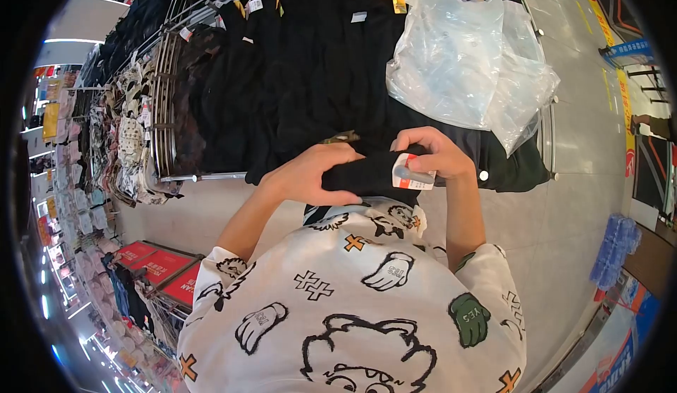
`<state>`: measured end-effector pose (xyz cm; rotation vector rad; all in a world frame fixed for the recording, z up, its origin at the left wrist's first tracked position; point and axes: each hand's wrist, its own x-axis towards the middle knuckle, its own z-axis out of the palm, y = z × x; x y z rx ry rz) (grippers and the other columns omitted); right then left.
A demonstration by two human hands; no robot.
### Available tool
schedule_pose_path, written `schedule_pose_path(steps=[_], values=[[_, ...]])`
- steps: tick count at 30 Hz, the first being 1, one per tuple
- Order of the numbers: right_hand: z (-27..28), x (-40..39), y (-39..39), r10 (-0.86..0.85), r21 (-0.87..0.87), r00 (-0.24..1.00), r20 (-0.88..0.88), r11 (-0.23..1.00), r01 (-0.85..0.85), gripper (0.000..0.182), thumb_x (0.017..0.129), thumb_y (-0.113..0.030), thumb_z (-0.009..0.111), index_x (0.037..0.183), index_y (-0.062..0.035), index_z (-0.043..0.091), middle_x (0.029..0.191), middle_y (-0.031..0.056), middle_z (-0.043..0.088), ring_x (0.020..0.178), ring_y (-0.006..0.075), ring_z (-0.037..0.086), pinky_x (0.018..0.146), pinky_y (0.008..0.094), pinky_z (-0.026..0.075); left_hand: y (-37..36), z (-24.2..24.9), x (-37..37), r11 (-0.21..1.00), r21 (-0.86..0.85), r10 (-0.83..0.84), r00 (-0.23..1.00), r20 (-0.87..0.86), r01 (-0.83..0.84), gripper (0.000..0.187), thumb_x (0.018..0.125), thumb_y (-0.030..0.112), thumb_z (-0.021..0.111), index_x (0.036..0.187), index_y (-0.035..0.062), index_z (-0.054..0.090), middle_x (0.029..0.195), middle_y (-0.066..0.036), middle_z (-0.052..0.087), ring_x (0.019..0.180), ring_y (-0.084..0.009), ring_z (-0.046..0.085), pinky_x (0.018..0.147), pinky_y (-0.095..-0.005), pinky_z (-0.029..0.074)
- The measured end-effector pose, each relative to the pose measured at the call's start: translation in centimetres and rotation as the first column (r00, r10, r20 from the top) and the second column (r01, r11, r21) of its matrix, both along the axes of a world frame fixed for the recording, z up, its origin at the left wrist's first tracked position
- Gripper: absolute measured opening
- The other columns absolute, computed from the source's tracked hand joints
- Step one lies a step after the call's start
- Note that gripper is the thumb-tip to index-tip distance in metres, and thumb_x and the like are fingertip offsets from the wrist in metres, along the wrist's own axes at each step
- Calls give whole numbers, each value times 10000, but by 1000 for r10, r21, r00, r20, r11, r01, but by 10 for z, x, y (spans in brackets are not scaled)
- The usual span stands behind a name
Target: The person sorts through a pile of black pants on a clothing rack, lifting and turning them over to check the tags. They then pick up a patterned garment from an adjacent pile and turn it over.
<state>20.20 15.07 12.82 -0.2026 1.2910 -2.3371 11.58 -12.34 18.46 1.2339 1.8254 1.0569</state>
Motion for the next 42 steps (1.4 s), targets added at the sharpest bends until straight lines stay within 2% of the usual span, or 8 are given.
schedule_pose_path(steps=[6,10,13,17,23,26,31,42], values=[[28,2,-1,27,-151,979,-201,987,-58,308,699,-227,752,713,13,558,712,121,564,646,197,514,578,314,367,7,5,-1,985,171,6,998,-60,4,323,864,218,757,1065,-12,651,1084,-150,656,1060,-304,613,898,-390,496],[47,-32,1,194,-449,756,-626,703,-552,270,806,-173,755,701,-37,546,571,120,517,375,253,416,375,371,254,18,33,0,988,151,-21,1000,-14,23,335,870,247,762,1037,-18,642,1068,-149,655,1013,-325,625,853,-386,508],[46,-15,-3,-78,-523,947,-312,846,-102,202,824,-172,688,758,-34,555,588,131,559,381,246,456,366,370,298,19,37,-9,975,104,-187,979,-83,195,349,847,227,783,1040,-24,637,1035,-156,647,935,-348,634,808,-389,511],[19,-14,-2,-151,-396,981,-122,914,92,248,792,-237,661,761,-56,494,682,109,544,530,196,476,486,337,366,12,1,-20,962,224,-167,985,30,157,374,815,151,761,1101,-38,612,966,-193,644,915,-312,640,771,-366,503],[0,-21,-8,-215,-269,976,41,938,218,237,792,-245,641,816,-43,519,776,89,544,716,168,506,639,290,411,1,7,-31,999,19,-41,987,155,39,324,803,54,713,1053,-15,519,899,-177,644,824,-282,641,750,-362,490],[-7,-21,-1,-175,-63,983,60,982,179,310,795,-208,662,987,21,576,901,106,618,867,109,577,709,205,452,-7,5,-42,999,-29,19,1000,5,-19,254,801,1,664,988,3,492,861,-167,636,791,-316,636,739,-370,481],[30,-28,-20,-328,434,943,-50,844,316,406,845,-52,668,1248,-44,613,1299,60,587,1235,165,513,1034,310,422,-25,-14,-54,988,-35,143,974,-174,-152,325,783,-42,622,1075,19,493,978,-165,664,932,-345,669,851,-381,506],[40,-38,-29,-204,397,969,-138,885,243,419,821,-6,705,1228,-20,602,1245,66,600,1153,139,571,971,284,474,-38,-32,-68,999,34,34,979,-201,-28,387,794,203,818,1055,-31,654,1366,-184,568,1275,-317,537,1065,-421,439]])
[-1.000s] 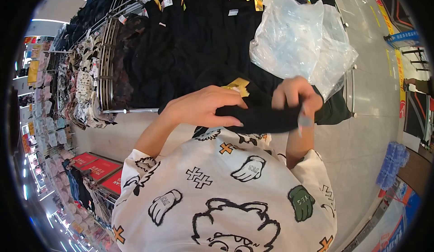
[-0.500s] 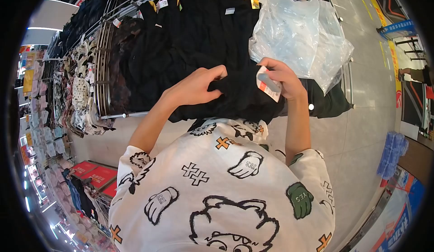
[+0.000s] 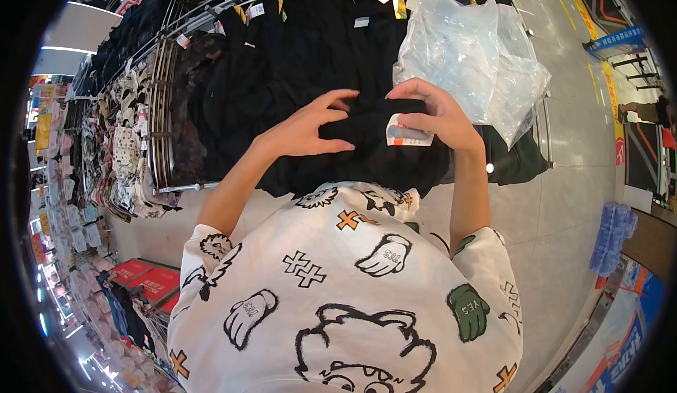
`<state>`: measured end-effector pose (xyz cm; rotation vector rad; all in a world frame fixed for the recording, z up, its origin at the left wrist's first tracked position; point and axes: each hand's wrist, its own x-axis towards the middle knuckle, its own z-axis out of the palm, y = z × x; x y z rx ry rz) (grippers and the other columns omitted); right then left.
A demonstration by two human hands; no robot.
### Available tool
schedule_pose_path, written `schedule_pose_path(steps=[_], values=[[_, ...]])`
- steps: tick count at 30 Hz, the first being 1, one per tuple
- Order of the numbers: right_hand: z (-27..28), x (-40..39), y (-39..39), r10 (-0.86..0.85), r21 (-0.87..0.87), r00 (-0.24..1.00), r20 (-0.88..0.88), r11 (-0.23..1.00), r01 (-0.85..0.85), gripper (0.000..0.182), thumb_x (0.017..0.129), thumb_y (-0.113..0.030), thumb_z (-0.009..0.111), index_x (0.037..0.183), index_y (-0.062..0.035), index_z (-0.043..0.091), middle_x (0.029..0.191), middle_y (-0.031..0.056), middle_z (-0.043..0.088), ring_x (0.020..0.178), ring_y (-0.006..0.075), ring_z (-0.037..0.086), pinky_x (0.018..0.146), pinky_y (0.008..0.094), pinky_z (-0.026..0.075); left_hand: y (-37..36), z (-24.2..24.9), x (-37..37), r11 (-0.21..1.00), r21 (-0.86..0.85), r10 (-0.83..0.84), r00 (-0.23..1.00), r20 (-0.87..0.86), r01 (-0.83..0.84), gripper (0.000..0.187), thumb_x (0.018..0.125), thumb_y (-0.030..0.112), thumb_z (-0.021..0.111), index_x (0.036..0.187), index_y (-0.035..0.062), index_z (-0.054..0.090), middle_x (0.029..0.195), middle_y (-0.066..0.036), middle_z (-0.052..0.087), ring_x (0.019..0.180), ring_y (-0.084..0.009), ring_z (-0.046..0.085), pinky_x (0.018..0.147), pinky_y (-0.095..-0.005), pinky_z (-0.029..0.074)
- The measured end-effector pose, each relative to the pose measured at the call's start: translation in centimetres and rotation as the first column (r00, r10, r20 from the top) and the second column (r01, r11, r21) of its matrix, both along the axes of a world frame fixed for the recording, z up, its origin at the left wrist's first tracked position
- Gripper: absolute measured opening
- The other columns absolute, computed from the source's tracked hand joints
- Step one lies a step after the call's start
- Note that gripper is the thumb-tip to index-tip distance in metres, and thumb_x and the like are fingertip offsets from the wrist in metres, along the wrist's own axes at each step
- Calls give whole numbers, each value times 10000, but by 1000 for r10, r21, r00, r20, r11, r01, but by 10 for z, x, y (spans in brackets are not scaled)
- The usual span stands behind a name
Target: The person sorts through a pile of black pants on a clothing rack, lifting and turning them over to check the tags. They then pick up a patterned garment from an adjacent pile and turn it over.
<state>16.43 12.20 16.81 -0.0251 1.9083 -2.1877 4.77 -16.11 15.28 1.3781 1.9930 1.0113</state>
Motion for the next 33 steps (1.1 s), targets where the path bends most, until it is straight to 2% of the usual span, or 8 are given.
schedule_pose_path(steps=[7,10,15,19,23,27,30,33], values=[[-25,-3,2,49,-449,999,9,893,-40,452,811,-25,689,1249,-12,577,1151,73,635,981,96,622,877,237,493,37,-4,1,950,307,-162,930,330,56,313,790,171,824,872,-37,604,1084,-122,656,993,-211,622,898,-327,481],[-19,-8,12,-84,-156,987,137,982,105,452,825,-48,650,1269,-15,573,1130,74,639,961,96,619,872,237,492,44,7,-3,973,221,13,973,232,-66,309,781,149,823,848,-37,585,893,-84,612,811,-151,597,745,-307,460],[1,-16,25,249,143,947,204,949,-281,594,836,-168,710,1394,-57,539,1275,139,635,1112,174,627,977,298,476,46,-2,0,972,223,107,985,-138,-74,317,782,226,834,864,5,622,853,-102,591,760,-265,594,690,-353,478],[-6,-26,-9,267,709,941,-210,704,-42,685,769,-372,847,1313,-48,584,1095,162,713,924,216,700,859,338,540,50,-1,7,981,155,156,946,-286,-115,416,780,313,837,989,42,602,904,-119,624,840,-328,639,727,-408,509],[17,-36,-34,40,646,998,51,760,-63,400,796,-302,843,971,-16,626,793,89,654,499,164,595,442,291,459,43,22,6,973,-54,213,959,-186,-226,557,798,365,821,1162,59,532,1007,-146,671,958,-359,671,791,-447,515],[16,-40,-30,128,670,984,-120,743,-14,359,831,-285,816,906,-14,592,744,71,601,483,144,565,404,271,422,17,7,-16,986,-107,114,985,-129,-128,524,846,362,784,1184,45,539,1068,-184,697,1016,-364,669,846,-438,515],[17,-41,-25,147,652,986,85,740,-166,389,828,-320,812,985,-27,610,786,88,646,597,188,636,517,323,494,6,2,-30,998,-55,37,996,-81,-42,450,864,340,769,1129,19,599,1063,-173,702,1002,-355,671,839,-413,518],[-13,-44,-33,221,621,926,-307,784,19,471,823,-367,806,1099,-39,611,865,144,693,777,294,686,694,400,525,9,12,-25,996,50,86,983,-164,-78,362,861,308,762,1047,16,658,1018,-145,704,951,-350,668,806,-396,522]])
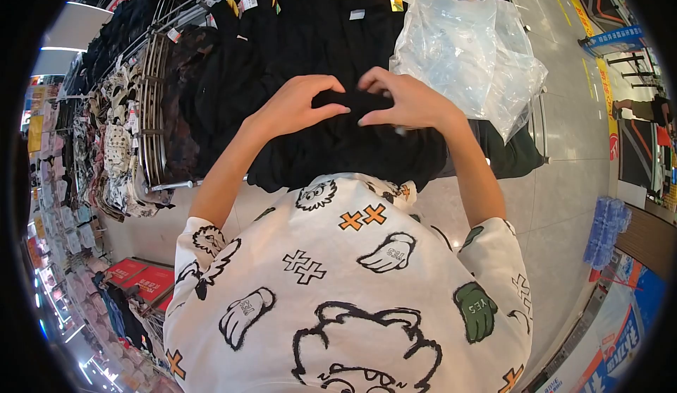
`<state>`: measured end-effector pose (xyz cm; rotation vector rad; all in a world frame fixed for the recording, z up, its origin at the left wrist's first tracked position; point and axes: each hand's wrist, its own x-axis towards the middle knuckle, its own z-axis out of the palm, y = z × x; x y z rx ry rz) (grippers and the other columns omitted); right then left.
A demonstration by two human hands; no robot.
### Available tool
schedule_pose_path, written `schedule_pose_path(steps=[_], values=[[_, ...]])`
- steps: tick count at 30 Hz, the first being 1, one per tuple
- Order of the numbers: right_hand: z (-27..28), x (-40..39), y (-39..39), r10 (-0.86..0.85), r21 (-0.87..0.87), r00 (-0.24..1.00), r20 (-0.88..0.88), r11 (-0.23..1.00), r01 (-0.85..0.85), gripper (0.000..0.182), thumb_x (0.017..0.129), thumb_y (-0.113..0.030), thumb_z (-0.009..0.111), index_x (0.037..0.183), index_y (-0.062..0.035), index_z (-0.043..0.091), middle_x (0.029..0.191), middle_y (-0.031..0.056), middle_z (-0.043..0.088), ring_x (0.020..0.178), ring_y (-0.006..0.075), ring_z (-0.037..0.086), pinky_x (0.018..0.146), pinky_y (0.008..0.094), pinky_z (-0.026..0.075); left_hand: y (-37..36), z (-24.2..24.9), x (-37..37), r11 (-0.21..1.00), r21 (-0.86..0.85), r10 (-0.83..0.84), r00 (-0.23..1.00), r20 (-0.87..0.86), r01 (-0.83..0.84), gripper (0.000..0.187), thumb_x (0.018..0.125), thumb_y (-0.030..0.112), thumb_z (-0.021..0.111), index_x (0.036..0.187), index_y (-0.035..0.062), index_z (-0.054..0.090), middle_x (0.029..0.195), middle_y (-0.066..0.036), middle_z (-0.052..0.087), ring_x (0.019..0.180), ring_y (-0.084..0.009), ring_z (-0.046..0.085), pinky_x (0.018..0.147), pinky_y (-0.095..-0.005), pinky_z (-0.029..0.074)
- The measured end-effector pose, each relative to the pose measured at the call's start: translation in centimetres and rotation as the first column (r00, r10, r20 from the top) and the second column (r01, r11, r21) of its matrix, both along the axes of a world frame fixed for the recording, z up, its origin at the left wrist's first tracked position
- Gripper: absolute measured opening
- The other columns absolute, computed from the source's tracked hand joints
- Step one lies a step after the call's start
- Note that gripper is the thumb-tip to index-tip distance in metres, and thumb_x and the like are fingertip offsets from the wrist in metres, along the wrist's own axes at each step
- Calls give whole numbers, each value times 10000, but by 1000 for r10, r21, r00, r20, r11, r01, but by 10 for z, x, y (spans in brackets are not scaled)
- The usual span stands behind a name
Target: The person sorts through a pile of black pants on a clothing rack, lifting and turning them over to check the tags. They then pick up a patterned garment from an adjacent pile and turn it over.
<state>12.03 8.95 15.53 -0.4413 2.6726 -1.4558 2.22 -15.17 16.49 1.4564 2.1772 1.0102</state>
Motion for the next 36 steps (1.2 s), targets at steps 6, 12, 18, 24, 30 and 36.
schedule_pose_path(steps=[6,12,18,24,30,36], values=[[12,-8,-21,-35,215,998,56,976,22,520,847,-393,775,1175,-27,606,895,215,684,825,402,651,724,426,504,3,17,-2,994,-23,97,969,-225,-105,330,846,312,762,1032,51,682,996,-100,704,903,-321,672,787,-391,522],[25,-4,-22,43,153,996,80,987,-55,372,862,-319,762,1035,-11,644,924,193,690,839,372,661,742,411,504,-9,31,-5,996,-89,-25,984,-176,10,279,870,310,744,1020,81,692,953,-62,675,908,-291,642,838,-382,487],[33,-11,-9,234,64,972,13,970,-234,452,735,-157,836,1117,-60,615,1219,132,610,1099,312,608,927,362,493,-14,40,-5,970,92,-234,965,115,224,242,786,146,809,972,57,683,1034,-43,605,1046,-276,540,975,-399,404],[42,-28,-28,207,-508,977,60,848,-149,804,603,22,781,1329,-94,455,1415,80,487,1227,202,525,1010,356,466,-13,85,-5,920,267,-290,957,-27,287,256,704,133,841,911,65,706,1131,-32,586,1153,-286,489,1018,-413,376],[67,-57,-33,356,-158,897,261,933,-324,660,674,-139,764,1287,0,564,1234,125,618,1166,213,581,973,316,465,-16,118,-31,916,164,-332,921,-204,366,280,748,225,830,910,51,682,1313,-139,551,1275,-328,468,1094,-444,348],[50,-53,6,-37,-271,990,136,960,73,619,832,-304,787,1290,62,591,1137,99,687,1047,158,629,933,289,489,8,-4,-98,881,428,-34,875,483,-202,204,931,170,697,1088,40,682,1274,-61,620,1175,-164,579,1018,-323,445]])
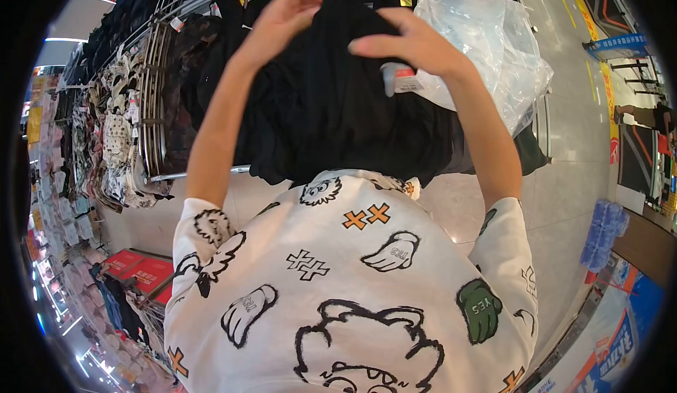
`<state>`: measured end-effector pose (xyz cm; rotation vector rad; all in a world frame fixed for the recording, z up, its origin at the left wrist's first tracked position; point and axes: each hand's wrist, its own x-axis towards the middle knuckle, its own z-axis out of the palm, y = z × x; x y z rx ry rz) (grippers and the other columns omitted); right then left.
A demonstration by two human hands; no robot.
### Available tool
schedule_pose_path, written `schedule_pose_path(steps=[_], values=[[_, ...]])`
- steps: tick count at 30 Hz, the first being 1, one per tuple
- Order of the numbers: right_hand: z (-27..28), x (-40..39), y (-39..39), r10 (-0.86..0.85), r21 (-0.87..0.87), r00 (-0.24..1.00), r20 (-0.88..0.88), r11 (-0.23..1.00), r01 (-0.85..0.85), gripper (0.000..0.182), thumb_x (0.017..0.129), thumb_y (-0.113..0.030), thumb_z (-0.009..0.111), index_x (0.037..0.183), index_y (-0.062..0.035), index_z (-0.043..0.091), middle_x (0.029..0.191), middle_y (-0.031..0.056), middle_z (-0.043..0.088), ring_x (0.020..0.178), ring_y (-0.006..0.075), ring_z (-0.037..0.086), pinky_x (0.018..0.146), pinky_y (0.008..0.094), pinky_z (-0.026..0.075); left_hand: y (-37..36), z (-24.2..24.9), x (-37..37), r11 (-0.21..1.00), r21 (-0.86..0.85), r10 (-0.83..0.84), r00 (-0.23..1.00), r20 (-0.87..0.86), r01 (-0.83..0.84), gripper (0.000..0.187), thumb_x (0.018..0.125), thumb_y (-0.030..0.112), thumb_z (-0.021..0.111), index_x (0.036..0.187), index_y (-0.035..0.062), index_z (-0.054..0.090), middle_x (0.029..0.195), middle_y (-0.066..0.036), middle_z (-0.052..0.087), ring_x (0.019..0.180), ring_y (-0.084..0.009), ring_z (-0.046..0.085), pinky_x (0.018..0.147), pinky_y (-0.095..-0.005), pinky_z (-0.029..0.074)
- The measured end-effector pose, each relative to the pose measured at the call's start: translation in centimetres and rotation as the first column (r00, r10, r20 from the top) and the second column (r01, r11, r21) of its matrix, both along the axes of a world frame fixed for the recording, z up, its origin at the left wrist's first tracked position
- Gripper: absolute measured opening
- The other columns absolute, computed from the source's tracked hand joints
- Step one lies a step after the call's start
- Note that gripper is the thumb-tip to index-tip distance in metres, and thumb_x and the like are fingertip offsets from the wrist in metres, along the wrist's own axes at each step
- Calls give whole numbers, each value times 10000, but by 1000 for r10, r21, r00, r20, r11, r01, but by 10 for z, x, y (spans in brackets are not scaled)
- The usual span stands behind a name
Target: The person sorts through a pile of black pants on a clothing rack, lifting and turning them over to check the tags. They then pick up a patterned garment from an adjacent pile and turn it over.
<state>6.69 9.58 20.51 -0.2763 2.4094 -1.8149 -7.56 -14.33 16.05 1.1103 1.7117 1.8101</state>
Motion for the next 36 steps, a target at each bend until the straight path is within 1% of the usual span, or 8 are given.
schedule_pose_path(steps=[7,12,16,19,21,29,32,36], values=[[36,-5,90,-657,-450,744,122,631,632,445,878,-315,750,1196,-17,662,1079,83,711,947,175,690,846,332,559,18,-152,60,669,-414,-331,746,578,618,368,1005,230,605,1316,35,580,1315,-78,611,1132,-148,608,1016,-289,469],[12,-25,223,-597,-634,744,301,457,624,444,866,-329,751,1161,-10,662,1059,154,728,909,265,723,810,368,599,-23,-180,61,738,391,-349,-185,919,549,460,1049,278,511,1420,8,493,1394,-108,575,1219,-197,586,1107,-320,420],[-29,-21,299,-502,-559,798,335,576,597,363,899,-331,727,1106,-37,682,1003,91,732,850,205,721,748,349,596,-82,-145,58,919,347,-156,-631,760,190,524,1060,342,476,1457,1,469,1421,-119,565,1277,-210,560,1154,-325,384],[-38,-21,286,-552,-598,755,355,487,637,270,935,-331,697,991,-67,705,890,62,744,729,201,725,636,348,606,-112,-43,70,794,-337,310,139,941,505,638,988,384,610,1469,-4,452,1417,-115,567,1333,-195,506,1178,-304,333],[-65,-23,296,-610,-571,689,391,426,701,280,934,-330,705,1013,-61,708,913,58,744,762,193,725,669,349,605,-188,-95,51,662,-352,88,397,913,662,736,885,344,742,1462,-14,458,1422,-118,563,1335,-196,501,1165,-316,341],[-178,-18,285,-633,34,588,504,695,718,574,897,-443,746,1210,28,640,1070,85,707,906,166,681,794,307,550,-257,-162,6,109,-882,276,838,470,458,590,781,280,815,1289,63,607,1217,-96,672,1197,-210,602,963,-397,504],[-193,-18,284,-681,217,598,422,717,663,645,886,-468,744,1237,61,627,1100,118,703,934,176,675,843,297,528,-211,-134,33,-222,-971,-83,994,-75,-92,503,794,314,800,1208,93,618,1153,-108,672,1102,-281,633,864,-440,536],[-176,-24,275,-679,253,667,306,734,631,633,888,-473,734,1212,62,637,1077,121,703,927,170,673,842,296,520,-189,-159,46,205,-745,-272,695,-666,-634,459,817,418,765,1110,96,620,994,-104,670,981,-324,655,842,-426,541]])
